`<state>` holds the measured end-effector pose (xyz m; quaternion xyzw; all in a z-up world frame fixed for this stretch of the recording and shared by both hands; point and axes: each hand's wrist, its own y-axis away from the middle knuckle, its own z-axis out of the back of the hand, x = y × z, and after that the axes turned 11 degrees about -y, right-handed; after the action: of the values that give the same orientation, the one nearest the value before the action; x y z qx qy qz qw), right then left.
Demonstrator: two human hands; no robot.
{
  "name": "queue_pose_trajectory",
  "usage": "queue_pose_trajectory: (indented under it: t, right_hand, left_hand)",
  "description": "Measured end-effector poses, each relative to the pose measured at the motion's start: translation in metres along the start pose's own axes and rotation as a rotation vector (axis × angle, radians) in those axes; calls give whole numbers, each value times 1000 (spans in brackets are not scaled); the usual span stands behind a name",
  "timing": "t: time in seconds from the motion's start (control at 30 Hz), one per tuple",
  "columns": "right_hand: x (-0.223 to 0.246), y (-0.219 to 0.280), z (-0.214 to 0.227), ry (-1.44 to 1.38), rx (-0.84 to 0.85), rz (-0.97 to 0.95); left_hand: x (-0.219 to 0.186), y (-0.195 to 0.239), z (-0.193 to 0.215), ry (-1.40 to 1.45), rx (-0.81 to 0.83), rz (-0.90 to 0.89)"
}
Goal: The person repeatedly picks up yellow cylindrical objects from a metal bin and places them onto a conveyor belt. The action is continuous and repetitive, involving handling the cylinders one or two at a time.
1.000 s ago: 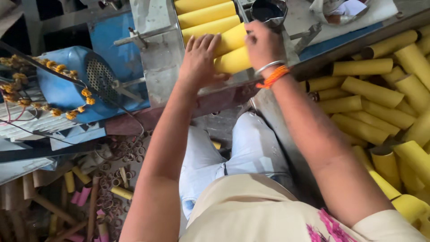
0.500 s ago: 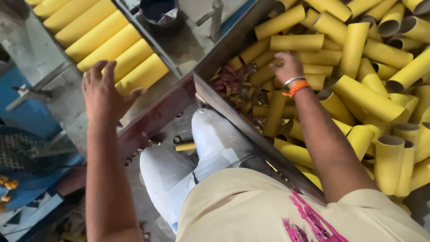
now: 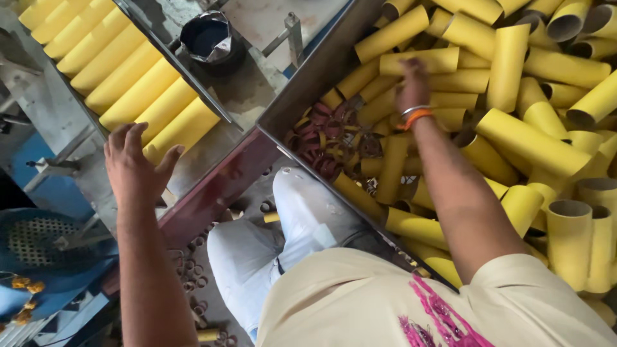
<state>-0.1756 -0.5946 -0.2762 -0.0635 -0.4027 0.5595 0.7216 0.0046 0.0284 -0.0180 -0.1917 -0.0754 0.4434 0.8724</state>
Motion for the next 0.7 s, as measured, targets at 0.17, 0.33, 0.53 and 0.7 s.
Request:
queue_pose_trajectory:
  t: [0.17, 0.33, 0.53, 0.7]
  right_hand:
    - [-29, -18, 50, -239, -253, -240]
    - [-19, 2, 70, -317, -16, -580]
    - [50, 20, 62, -285, 11, -352]
    - [121, -39, 105, -619, 28, -292]
  left_hand:
    - [1, 0, 1, -1, 1, 26]
    - [-4, -1, 4, 48, -52, 66]
    - [-7, 0, 1, 165, -124, 125]
    - [-8, -2, -4, 280, -174, 176]
